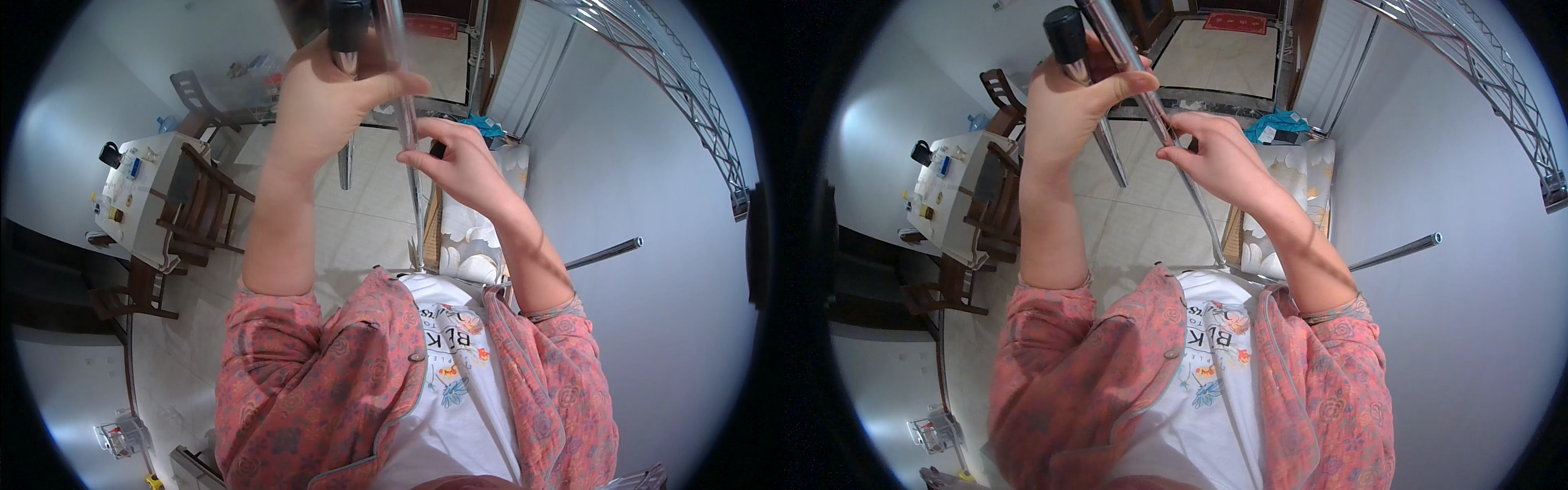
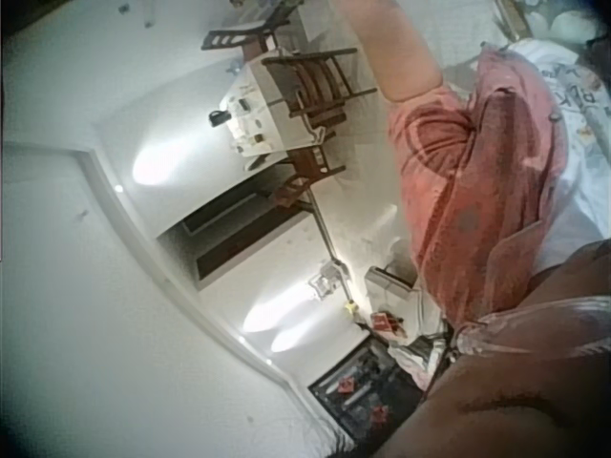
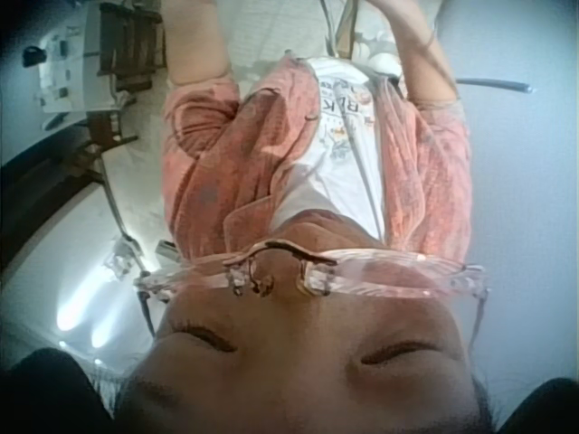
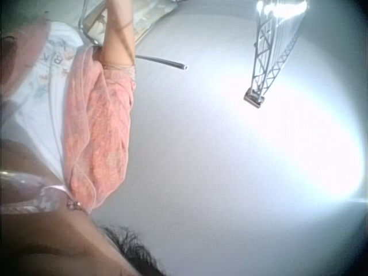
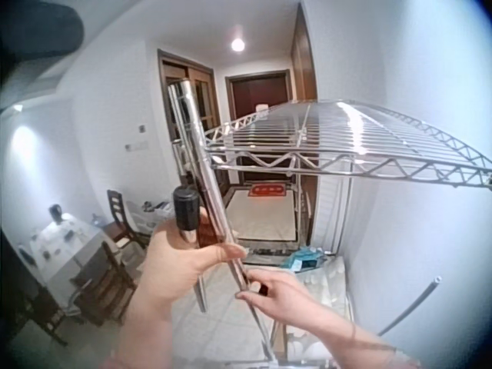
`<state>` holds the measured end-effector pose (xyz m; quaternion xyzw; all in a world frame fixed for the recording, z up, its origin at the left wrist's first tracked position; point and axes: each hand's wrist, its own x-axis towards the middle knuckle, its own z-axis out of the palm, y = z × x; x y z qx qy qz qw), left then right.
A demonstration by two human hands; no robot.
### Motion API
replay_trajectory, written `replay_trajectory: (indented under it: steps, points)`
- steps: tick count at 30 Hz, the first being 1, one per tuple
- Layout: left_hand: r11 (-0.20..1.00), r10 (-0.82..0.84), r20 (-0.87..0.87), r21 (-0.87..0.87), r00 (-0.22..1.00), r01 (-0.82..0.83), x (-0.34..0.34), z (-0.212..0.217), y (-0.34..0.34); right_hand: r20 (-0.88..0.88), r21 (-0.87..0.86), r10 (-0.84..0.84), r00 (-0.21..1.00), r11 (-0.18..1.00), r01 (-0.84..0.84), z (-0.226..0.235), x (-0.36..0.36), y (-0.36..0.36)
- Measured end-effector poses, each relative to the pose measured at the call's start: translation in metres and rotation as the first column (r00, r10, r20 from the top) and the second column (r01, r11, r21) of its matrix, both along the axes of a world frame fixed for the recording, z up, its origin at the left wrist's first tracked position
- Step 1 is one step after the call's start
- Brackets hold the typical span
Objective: The person assembles a metal wire shelving unit by hand, removing a book and a pouch from a shelf, picking up metal poles and sliding the wire shelf onto them, and moving the shelf to a different position on the poles.
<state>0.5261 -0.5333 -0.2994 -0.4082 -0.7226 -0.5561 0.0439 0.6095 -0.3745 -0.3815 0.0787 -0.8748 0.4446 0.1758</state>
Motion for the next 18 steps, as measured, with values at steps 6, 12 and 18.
replay_trajectory:
  steps: [6,12,18]
  points:
    - [0.908,-0.352,0.087,0.272,0.932,0.317,-0.009,-0.008,0.004,-0.001,-0.037,0.047,0.999,0.998,-0.047,-0.002,-0.001,-0.004]
    - [0.954,-0.288,0.139,0.129,0.947,0.271,-0.011,0.0,-0.004,-0.002,-0.064,0.077,0.997,0.995,-0.077,-0.005,-0.002,-0.002]
    - [0.97,-0.219,0.189,0.146,0.957,0.193,-0.007,0.002,-0.003,-0.213,-0.039,-0.059,0.975,0.998,0.052,0.001,0.005,-0.002]
